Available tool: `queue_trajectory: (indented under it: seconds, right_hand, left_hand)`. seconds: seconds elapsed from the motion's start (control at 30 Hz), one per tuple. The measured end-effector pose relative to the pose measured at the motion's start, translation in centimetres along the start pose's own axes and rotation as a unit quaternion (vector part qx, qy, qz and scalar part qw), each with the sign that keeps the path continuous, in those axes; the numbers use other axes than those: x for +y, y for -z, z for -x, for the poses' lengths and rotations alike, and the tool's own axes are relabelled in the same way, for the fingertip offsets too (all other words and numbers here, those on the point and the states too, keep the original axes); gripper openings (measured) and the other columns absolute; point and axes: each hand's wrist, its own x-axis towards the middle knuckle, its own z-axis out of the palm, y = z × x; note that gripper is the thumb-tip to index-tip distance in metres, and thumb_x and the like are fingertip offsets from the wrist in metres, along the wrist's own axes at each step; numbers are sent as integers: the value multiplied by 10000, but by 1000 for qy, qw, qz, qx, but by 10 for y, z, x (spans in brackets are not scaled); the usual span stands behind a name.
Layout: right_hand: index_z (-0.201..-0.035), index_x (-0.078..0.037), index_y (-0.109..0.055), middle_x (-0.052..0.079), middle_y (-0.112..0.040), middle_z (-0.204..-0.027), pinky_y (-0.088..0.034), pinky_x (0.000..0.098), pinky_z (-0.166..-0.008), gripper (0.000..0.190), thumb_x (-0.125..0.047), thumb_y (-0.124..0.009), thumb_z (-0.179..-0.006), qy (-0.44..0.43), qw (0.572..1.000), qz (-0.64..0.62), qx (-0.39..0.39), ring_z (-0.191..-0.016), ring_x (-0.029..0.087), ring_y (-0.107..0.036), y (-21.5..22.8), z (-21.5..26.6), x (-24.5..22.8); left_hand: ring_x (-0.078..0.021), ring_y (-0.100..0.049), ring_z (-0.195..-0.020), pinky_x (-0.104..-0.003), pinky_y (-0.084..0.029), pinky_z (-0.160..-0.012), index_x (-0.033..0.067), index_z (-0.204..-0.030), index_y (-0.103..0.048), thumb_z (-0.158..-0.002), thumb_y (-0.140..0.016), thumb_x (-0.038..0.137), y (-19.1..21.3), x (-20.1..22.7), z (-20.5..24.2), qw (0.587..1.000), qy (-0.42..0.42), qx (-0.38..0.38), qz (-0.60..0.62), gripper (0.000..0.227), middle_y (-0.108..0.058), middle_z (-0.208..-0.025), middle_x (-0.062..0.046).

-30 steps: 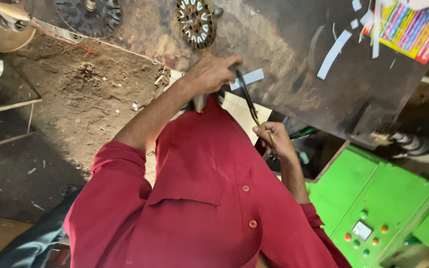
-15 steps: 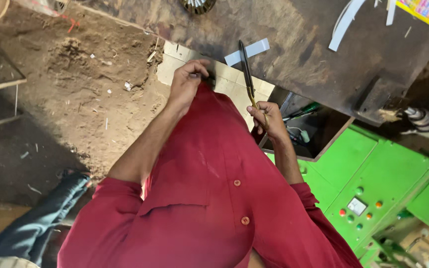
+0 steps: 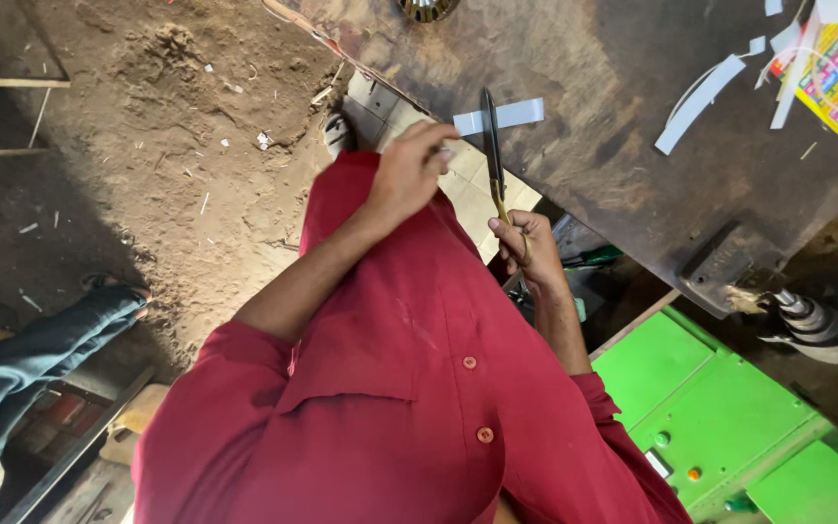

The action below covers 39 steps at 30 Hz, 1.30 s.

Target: The person uses scissors to cut a roll of white adhesive tape into small rectangular pieces on a workbench. They repeatedly cut, fold, and trim the tape, accumulating cut pieces on the table.

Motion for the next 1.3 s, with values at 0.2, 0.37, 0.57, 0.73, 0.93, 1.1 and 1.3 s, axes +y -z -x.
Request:
queue_trajectory:
  seconds: [0.2, 0.37, 0.57, 0.73, 0.93, 1.1, 1.3]
  right_hand:
    - [-688, -70, -600, -1, -562, -519, -308, 204, -320, 347, -228, -718, -974, -7, 999, -39, -5, -331, 46, -431, 1, 13, -2]
    - [-664, -73, -597, -2, -564, -516, -319, 214, -308, 352, -216, -708, -966, -51, 998, -39, -14, -321, 55, -446, -5, 24, 5]
    - [-678, -77, -586, 5, -560, -522, -302, 206, -315, 351, -200, -720, -977, -45, 998, -50, -18, -336, 50, -436, -8, 20, 11]
    - [-683, -69, -576, 6, -565, -529, -305, 203, -316, 358, -198, -721, -984, -40, 998, -45, -24, -339, 49, -439, -6, 19, 10]
    - [-705, -52, -591, 6, -564, -530, -306, 200, -319, 335, -184, -726, -982, -41, 998, -50, -22, -341, 44, -439, -8, 20, 8]
    - [-728, -40, -600, 7, -564, -531, -317, 198, -319, 309, -165, -728, -979, -44, 997, -55, -18, -350, 41, -448, -8, 20, 9]
    - [-742, -33, -604, 7, -573, -537, -328, 195, -323, 295, -160, -730, -977, -46, 998, -50, -15, -358, 43, -465, -7, 20, 11]
  left_hand:
    - [-309, -683, -704, -440, -577, -598, 211, -1600, -366, -834, -590, -40, -6, 1, -7, 928, -75, -133, -340, 837, -654, -1043, -135]
    - [-234, -741, -787, -361, -618, -660, 96, -1393, -615, -961, -715, 19, 2, -27, 13, 996, -51, -9, -74, 451, -720, -1099, -113]
    - [-179, -792, -838, -254, -607, -591, -78, -1173, -703, -994, -703, 4, -9, -42, 2, 933, 132, 104, 319, 197, -742, -1081, -135]
    - [-164, -806, -837, -237, -655, -621, -73, -1221, -682, -968, -709, 9, -13, -33, -19, 941, 143, 101, 291, 267, -780, -998, -123]
    - [-133, -758, -769, -226, -622, -616, -85, -1197, -689, -929, -763, -14, -22, -37, -17, 939, 135, 124, 291, 287, -772, -916, -126]
    - [-121, -752, -765, -223, -638, -658, -87, -1148, -715, -943, -755, -35, -31, -48, -11, 932, 97, 145, 319, 215, -758, -894, -114]
    - [-121, -760, -784, -221, -642, -668, -83, -1145, -711, -955, -755, -22, -35, -52, -10, 935, 84, 154, 309, 204, -756, -911, -117]
